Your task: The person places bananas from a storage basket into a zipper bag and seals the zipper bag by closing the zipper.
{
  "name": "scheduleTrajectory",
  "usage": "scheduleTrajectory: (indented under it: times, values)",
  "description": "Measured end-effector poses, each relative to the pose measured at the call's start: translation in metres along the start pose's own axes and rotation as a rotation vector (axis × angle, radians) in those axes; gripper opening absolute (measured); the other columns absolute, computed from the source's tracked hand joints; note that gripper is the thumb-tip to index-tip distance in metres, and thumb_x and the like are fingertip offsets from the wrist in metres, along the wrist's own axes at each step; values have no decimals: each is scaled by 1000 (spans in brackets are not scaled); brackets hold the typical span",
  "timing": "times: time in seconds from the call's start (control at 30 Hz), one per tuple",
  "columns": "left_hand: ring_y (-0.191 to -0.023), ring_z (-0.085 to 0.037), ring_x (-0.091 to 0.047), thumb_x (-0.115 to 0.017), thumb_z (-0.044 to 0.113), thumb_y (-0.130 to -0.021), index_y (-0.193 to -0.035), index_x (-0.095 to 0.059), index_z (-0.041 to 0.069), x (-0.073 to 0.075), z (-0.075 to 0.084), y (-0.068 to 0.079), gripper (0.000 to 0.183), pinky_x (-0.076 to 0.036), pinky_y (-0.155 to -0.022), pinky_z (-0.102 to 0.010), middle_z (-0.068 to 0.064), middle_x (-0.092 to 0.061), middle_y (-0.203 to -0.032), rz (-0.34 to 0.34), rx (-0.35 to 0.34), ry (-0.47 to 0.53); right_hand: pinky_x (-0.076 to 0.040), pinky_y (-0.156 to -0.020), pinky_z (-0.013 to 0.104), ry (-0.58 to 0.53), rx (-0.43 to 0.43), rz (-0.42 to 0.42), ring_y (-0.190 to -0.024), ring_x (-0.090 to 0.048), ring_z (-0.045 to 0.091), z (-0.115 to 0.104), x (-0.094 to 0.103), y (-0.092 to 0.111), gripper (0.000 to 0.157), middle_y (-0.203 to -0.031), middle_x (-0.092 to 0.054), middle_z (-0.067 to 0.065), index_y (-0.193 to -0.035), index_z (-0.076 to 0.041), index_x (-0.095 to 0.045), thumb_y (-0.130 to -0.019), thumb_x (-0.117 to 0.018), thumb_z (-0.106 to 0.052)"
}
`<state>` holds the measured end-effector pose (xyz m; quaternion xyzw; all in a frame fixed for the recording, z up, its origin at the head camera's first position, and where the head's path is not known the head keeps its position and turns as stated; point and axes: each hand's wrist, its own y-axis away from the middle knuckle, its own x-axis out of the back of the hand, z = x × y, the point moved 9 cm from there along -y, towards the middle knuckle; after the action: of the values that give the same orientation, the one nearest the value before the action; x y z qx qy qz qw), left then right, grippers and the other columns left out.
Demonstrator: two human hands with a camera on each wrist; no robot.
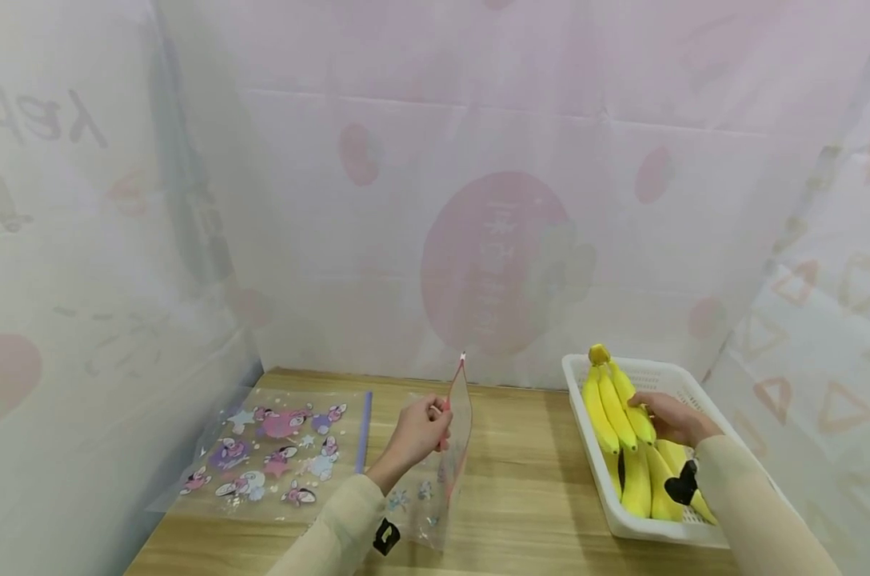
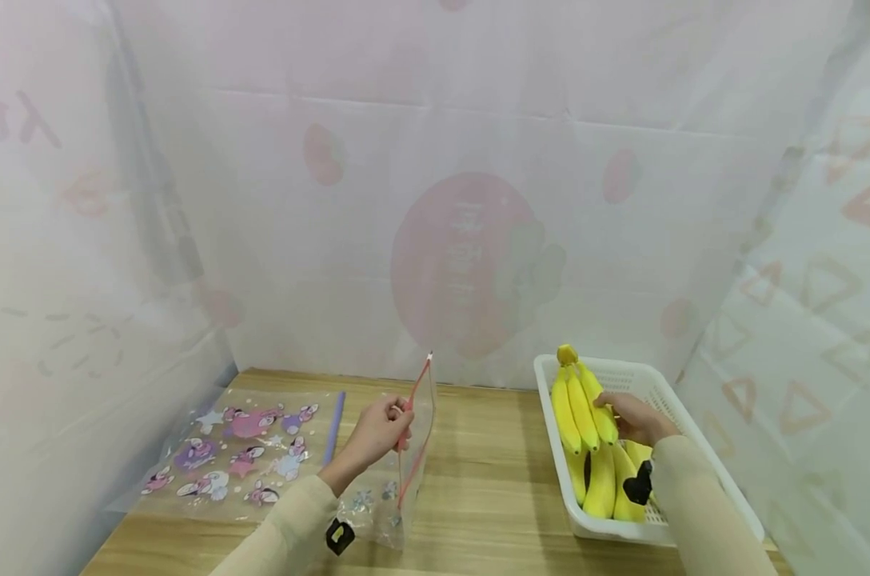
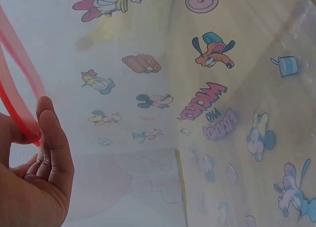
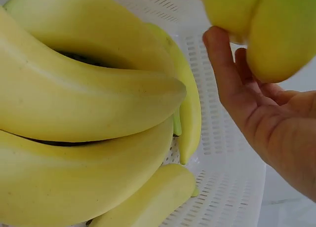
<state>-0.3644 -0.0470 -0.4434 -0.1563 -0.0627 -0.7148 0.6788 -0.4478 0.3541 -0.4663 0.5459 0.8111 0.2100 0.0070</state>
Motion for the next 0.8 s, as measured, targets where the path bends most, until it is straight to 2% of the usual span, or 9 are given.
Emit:
scheduleTrajectory:
  times: [0.07,0.2,0.33,0.47,0.67,0.8]
  values:
    - [-50,-14,-60,-54,13,-94,-96,-58,3,1,2,0,10,-54,-49,-33,-5,-60,-66,3,-6,-5,-54,-77,33,-54,12,-32,-85,-62,16,-5,-3,3,37,-97,-59,8,-121,10,-35,-98,-37,-18]
    - [-49,-14,-60,-55,12,-93,-93,-58,5,2,5,1,8,-52,-46,-28,-4,-60,-65,8,-21,-20,-53,-78,31,-171,54,-151,-87,-63,15,-19,-13,11,25,-97,-61,7,-114,4,-39,-100,-29,-14]
    - [-49,-14,-61,-56,11,-92,-92,-58,4,2,5,0,7,-51,-45,-28,-4,-60,-64,9,-35,-37,-52,-81,32,-264,113,-265,-93,-62,18,-32,-26,20,25,-103,-60,9,-115,1,-40,-100,-22,-8]
    - [-49,-14,-60,-57,12,-92,-92,-59,5,3,7,0,7,-49,-44,-27,-1,-59,-62,30,-57,-84,-51,-83,33,-344,148,-321,-97,-61,19,-42,-36,24,24,-106,-58,10,-117,0,-38,-101,-20,-7]
    - [-44,-11,-56,-58,12,-90,-91,-61,7,4,12,1,6,-41,-39,-24,2,-57,-59,71,-89,-174,-52,-83,37,-405,162,-269,-96,-63,22,-47,-42,21,21,-105,-61,10,-116,-4,-42,-103,-27,-12]
    - [-43,-11,-55,-59,10,-87,-92,-61,7,2,13,3,7,-40,-38,-24,2,-57,-58,68,-90,-177,-52,-84,40,-422,161,-213,-96,-63,23,-49,-46,20,20,-106,-62,10,-118,-5,-39,-104,-31,-16]
